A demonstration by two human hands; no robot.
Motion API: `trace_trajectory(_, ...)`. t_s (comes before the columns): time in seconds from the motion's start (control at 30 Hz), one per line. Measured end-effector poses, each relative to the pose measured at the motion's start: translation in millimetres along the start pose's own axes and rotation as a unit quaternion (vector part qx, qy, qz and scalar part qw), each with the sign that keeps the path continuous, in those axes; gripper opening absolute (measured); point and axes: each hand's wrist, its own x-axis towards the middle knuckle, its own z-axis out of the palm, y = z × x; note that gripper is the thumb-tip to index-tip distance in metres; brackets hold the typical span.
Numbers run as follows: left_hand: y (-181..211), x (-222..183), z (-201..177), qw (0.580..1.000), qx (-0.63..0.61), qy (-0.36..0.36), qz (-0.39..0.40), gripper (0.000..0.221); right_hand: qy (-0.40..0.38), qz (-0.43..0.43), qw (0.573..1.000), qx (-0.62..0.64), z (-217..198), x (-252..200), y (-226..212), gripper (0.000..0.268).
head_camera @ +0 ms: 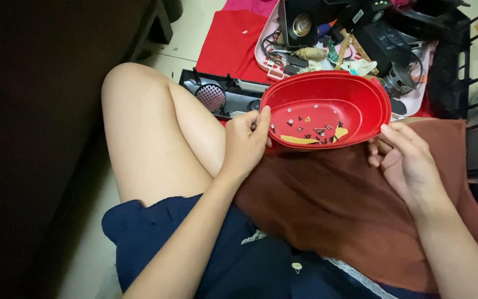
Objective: Sanding or cleaning the edges of a plastic electronic housing and sorting small screws in a red bowl.
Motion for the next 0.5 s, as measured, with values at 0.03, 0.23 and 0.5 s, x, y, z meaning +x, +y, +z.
trace_trajectory(0.03,-0.8,0.5,0.5,1.0,0.001,-0.001,-0.002,0.038,0.001,0.002,1.0,0.0,0.0,-0.1,-0.5,0.008)
trace_trajectory(0.23,-1.3,1.2,-0.4,1.0,-0.004,0.0,0.003,0.037,0.003,0.009,1.0,0.002,-0.7,2.6,-0.6,0.003)
trace_trajectory(0.5,-2.5,0.7,1.4,1.0,0.025,0.004,0.005,0.036,0.028,-0.003,0.999,-0.025,1.8,2.8,0.4,0.007)
